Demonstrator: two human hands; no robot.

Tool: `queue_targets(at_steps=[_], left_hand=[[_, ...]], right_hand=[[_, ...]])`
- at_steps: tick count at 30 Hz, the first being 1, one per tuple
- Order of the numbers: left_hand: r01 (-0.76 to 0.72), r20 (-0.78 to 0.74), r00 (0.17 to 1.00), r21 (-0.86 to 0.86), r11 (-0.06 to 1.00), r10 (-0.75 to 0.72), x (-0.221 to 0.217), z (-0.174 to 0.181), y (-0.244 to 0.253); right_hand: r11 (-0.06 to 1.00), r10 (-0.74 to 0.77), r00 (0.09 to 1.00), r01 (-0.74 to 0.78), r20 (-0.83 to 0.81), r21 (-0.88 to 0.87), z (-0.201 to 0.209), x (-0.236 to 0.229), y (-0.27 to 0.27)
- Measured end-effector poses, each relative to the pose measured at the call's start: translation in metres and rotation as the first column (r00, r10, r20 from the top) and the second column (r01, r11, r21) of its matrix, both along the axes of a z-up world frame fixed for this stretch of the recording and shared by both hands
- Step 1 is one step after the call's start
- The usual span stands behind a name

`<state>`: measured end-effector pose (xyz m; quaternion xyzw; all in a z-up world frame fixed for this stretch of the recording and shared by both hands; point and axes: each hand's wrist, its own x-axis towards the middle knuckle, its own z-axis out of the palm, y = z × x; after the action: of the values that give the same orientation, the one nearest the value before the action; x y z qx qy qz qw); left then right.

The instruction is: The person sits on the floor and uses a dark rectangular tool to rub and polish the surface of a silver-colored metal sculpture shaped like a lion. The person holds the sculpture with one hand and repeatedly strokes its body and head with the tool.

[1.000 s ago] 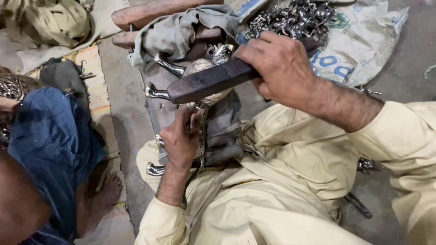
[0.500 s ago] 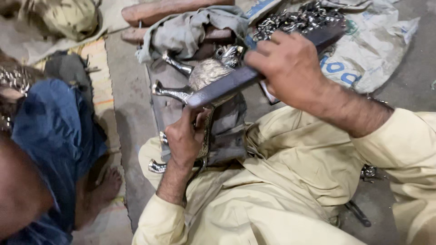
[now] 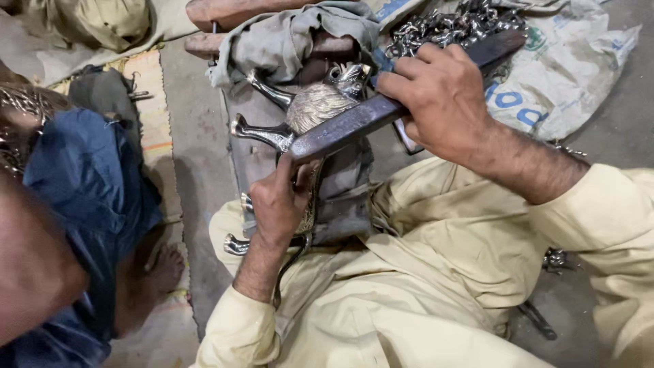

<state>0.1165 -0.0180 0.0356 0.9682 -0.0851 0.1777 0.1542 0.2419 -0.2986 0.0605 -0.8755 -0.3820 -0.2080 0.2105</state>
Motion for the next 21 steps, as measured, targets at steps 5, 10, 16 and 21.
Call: queue_targets(at_steps=[5,10,16,21], left_hand=[[0.073,0.005,0.997,-0.042,0.996,-0.073,0.009,0.0,0.003],[0.159,0.068,0.986,-0.107,0.981,-0.153,0.019,0.004,0.004],[0.145,0.007,0.989,-0.081,0.986,-0.145,0.016,0.006,0.005],[0.132,-0.006,0.991,-0.104,0.986,-0.134,0.009,0.009,0.004]], right_hand=[[0.995,-0.012,0.994,0.023,-0.113,0.099,0.001,0.002,-0.002],[0.983,-0.008,0.986,0.038,-0.167,0.18,0.0,0.002,-0.005],[0.983,-0.023,0.984,0.055,-0.178,0.177,-0.006,0.0,-0.005],[0.998,-0.061,0.994,0.061,-0.086,-0.003,-0.009,-0.001,-0.006]])
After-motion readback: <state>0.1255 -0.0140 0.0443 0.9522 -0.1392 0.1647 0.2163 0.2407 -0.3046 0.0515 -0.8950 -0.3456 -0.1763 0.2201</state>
